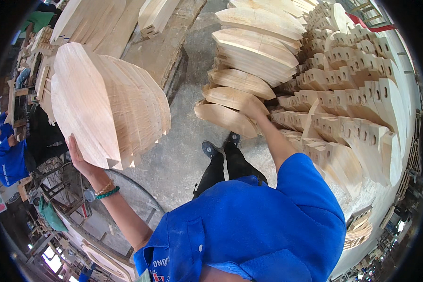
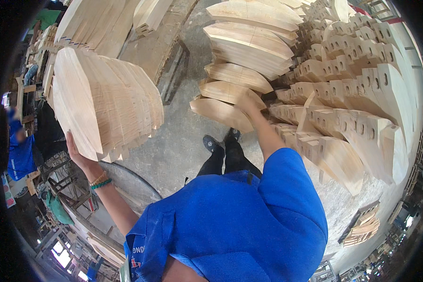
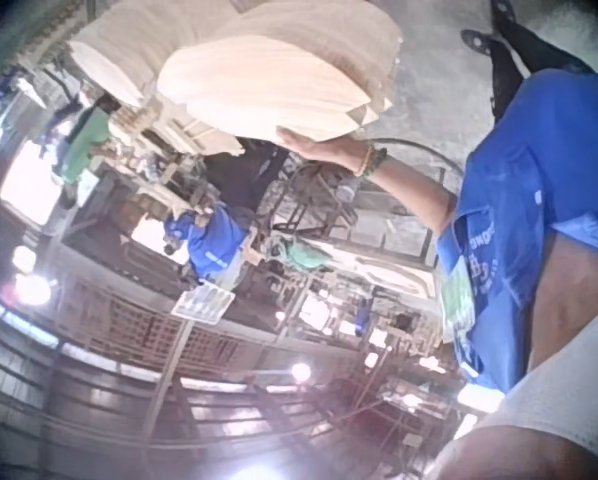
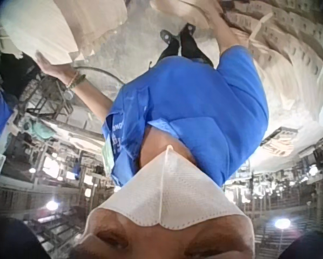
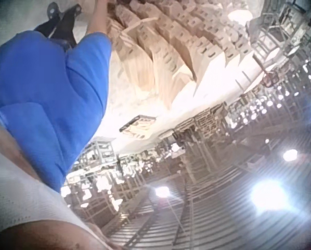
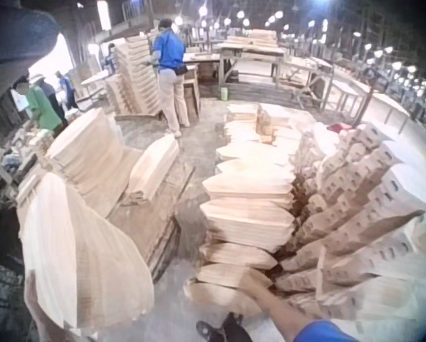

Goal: The person repeatedly picks up light-colored wooden chair parts from a pile, briefly turns them over, and places them onto a growing stack. The person handles the parts one at a time and occasionally adjusts the stack.

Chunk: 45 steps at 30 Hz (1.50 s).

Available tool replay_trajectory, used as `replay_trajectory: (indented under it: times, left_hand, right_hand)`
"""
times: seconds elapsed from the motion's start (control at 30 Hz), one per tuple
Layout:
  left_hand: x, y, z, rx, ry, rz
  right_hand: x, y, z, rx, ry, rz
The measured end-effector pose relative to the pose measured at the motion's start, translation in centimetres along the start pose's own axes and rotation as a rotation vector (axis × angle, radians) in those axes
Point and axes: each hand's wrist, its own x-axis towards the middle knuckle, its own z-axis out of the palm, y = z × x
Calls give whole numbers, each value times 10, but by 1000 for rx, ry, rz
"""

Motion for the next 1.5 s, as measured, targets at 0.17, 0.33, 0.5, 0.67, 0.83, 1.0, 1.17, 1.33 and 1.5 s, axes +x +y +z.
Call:
replay_trajectory:
  times: [0.17, 0.33, 0.5, 0.67, 0.83, 1.0, 1.17, 1.33, 1.5]
  left_hand:
    - [-2, 1, 9, 44, -48, -39]
    - [-4, 1, 10, 55, -7, -73]
    - [-3, 2, 8, 87, 66, -36]
    - [-3, 1, 16, 88, 80, -40]
    - [-10, -1, 19, 167, 228, 28]
    - [-10, 1, 24, 135, 157, 3]
    - [-12, 1, 30, 133, 163, 0]
    - [-9, -1, 12, 104, 145, 8]
    - [-7, -4, 13, 177, 116, 57]
  right_hand:
    - [-38, -11, 49, -283, 157, -153]
    - [-41, -12, 72, -284, 273, -226]
    - [-37, -7, 91, -228, 279, -108]
    - [-46, -6, 72, -63, 272, -239]
    - [-32, -7, 17, -85, 281, -234]
    - [22, 8, -45, 67, 112, -95]
    - [37, 0, -43, -103, 33, -71]
    - [6, -16, -23, -245, 293, -187]
    - [-1, -24, -15, -69, 264, -425]
